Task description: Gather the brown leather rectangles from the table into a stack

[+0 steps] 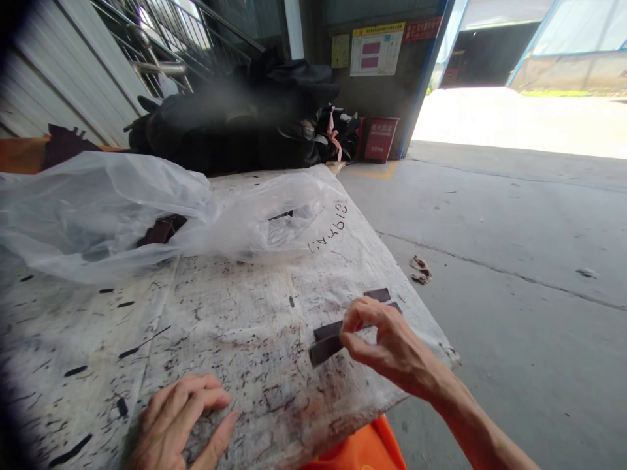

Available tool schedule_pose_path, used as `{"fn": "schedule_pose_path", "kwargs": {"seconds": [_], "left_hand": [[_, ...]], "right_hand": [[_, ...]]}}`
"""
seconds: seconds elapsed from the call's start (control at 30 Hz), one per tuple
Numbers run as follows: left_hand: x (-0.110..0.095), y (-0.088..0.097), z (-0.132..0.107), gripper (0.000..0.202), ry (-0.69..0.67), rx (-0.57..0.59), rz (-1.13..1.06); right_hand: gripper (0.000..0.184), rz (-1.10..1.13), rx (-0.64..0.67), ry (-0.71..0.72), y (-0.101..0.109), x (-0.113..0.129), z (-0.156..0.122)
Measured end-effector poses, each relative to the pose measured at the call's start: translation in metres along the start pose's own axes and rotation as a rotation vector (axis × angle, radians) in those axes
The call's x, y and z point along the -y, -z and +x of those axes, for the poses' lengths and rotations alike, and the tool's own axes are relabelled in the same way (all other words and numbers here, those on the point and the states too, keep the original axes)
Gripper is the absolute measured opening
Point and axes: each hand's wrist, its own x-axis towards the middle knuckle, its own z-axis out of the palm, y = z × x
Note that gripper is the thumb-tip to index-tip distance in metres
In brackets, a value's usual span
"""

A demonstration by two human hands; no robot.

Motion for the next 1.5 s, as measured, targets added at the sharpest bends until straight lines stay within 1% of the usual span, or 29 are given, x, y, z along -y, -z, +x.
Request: {"fn": "schedule_pose_path", "kwargs": {"seconds": [0.07, 0.13, 0.23, 0.3, 0.37, 0.43, 0.47, 0.5, 0.53, 0.57, 0.6, 0.67, 0.7, 0.73, 0.77, 0.8, 0.87, 0.97, 1.13, 1.2, 1.33, 1.4, 1.5], "left_hand": [[-0.003, 0.004, 0.001, 0.005, 0.027, 0.014, -0.021], [-0.007, 0.01, 0.002, 0.002, 0.058, 0.045, -0.066], [-0.013, 0.018, 0.002, 0.006, 0.064, 0.062, -0.114], [-0.019, 0.024, 0.003, 0.008, 0.043, 0.051, -0.099], [-0.025, 0.032, 0.003, 0.008, 0.027, 0.001, -0.046], [-0.033, 0.042, 0.004, 0.006, 0.039, -0.104, -0.019], [-0.037, 0.047, 0.005, 0.006, 0.062, -0.157, -0.043], [-0.041, 0.053, 0.006, 0.006, 0.106, -0.188, -0.097], [-0.045, 0.058, 0.007, 0.006, 0.177, -0.176, -0.176], [-0.05, 0.061, 0.007, 0.01, 0.27, -0.116, -0.277], [-0.054, 0.063, 0.007, 0.016, 0.377, -0.016, -0.391], [-0.06, 0.062, 0.006, 0.026, 0.586, 0.225, -0.622], [-0.062, 0.059, 0.005, 0.026, 0.677, 0.315, -0.729], [-0.063, 0.055, 0.003, 0.026, 0.756, 0.368, -0.827], [-0.064, 0.051, 0.002, 0.027, 0.825, 0.383, -0.911], [-0.064, 0.047, 0.001, 0.029, 0.887, 0.369, -0.979], [-0.064, 0.042, 0.0, 0.031, 0.973, 0.308, -1.083], [-0.063, 0.04, 0.0, 0.031, 0.995, 0.248, -1.141], [-0.063, 0.045, -0.001, 0.026, 0.971, 0.259, -1.138], [-0.064, 0.046, -0.003, 0.025, 0.99, 0.26, -1.226], [-0.065, 0.044, -0.005, 0.024, 1.065, 0.25, -1.435], [-0.064, 0.043, -0.005, 0.024, 1.076, 0.254, -1.472], [-0.058, 0.046, -0.005, 0.031, 1.031, 0.307, -1.478]], "right_hand": [[0.011, 0.301, 0.075, -0.03, -0.007, 0.012, -0.012], [0.013, 0.512, 0.088, -0.075, -0.018, 0.018, -0.021], [0.018, 0.692, 0.085, -0.17, -0.038, 0.023, -0.029], [0.02, 0.769, 0.119, -0.246, -0.051, 0.028, -0.033], [0.022, 0.822, 0.174, -0.313, -0.062, 0.035, -0.037], [0.022, 0.839, 0.221, -0.354, -0.068, 0.043, -0.04], [0.023, 0.832, 0.234, -0.362, -0.07, 0.047, -0.041], [0.023, 0.815, 0.239, -0.362, -0.072, 0.051, -0.042], [0.023, 0.787, 0.239, -0.355, -0.073, 0.055, -0.042], [0.022, 0.753, 0.235, -0.341, -0.074, 0.059, -0.042], [0.021, 0.721, 0.226, -0.324, -0.075, 0.062, -0.042], [0.02, 0.692, 0.209, -0.299, -0.076, 0.068, -0.042], [0.021, 0.718, 0.216, -0.3, -0.077, 0.069, -0.041], [0.024, 0.77, 0.232, -0.311, -0.078, 0.07, -0.041], [0.028, 0.838, 0.244, -0.332, -0.08, 0.069, -0.041], [0.032, 0.907, 0.245, -0.357, -0.082, 0.068, -0.041], [0.037, 1.02, 0.211, -0.405, -0.088, 0.066, -0.042], [0.041, 1.104, 0.18, -0.435, -0.1, 0.065, -0.048], [0.037, 1.269, 0.255, -0.45, -0.115, 0.071, -0.055], [0.034, 1.374, 0.298, -0.442, -0.118, 0.072, -0.055], [0.03, 1.583, 0.34, -0.445, -0.123, 0.069, -0.054], [0.03, 1.626, 0.349, -0.454, -0.124, 0.068, -0.052], [0.03, 1.609, 0.347, -0.474, -0.124, 0.067, -0.051]]}}
